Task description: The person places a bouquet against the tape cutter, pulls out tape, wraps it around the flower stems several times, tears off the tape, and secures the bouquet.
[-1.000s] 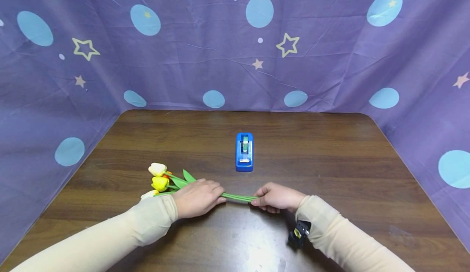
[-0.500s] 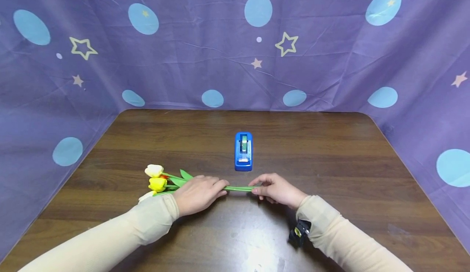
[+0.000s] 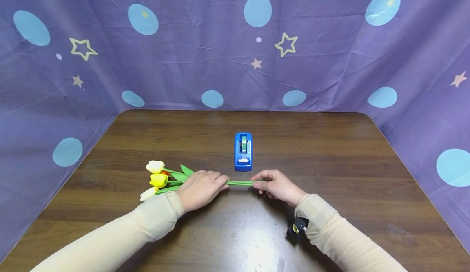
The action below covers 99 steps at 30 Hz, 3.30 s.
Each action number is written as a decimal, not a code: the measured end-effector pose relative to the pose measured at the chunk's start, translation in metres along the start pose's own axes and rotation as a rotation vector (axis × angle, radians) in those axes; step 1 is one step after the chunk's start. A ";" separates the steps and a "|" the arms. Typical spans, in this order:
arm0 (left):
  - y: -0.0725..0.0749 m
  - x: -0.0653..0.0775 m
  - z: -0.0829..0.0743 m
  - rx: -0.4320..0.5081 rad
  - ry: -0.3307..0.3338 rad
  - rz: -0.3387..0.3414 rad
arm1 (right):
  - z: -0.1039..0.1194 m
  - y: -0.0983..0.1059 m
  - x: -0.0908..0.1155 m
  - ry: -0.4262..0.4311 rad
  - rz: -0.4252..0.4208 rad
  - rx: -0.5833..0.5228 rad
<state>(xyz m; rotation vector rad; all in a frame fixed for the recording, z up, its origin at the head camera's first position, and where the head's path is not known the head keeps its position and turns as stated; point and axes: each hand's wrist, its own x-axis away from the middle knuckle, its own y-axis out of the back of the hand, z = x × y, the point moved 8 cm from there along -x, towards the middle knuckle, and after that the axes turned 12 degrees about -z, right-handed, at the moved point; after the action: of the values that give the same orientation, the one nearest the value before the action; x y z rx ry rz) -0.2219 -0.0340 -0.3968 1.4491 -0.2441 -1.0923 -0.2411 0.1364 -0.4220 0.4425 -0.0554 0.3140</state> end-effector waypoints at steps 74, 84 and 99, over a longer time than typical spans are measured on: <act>-0.021 -0.025 0.024 0.019 0.106 -0.040 | -0.017 0.022 -0.036 -0.126 -0.185 -0.125; -0.021 -0.024 0.025 0.016 0.108 -0.047 | -0.016 0.025 -0.039 -0.124 -0.206 -0.138; -0.025 -0.023 0.024 0.011 0.099 -0.049 | -0.005 0.039 -0.048 -0.107 -0.327 -0.065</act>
<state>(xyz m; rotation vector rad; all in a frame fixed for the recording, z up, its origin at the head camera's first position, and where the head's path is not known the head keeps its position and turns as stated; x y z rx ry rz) -0.2625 -0.0283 -0.4030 1.5221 -0.1449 -1.0567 -0.2991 0.1583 -0.4161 0.3965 -0.0962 -0.0329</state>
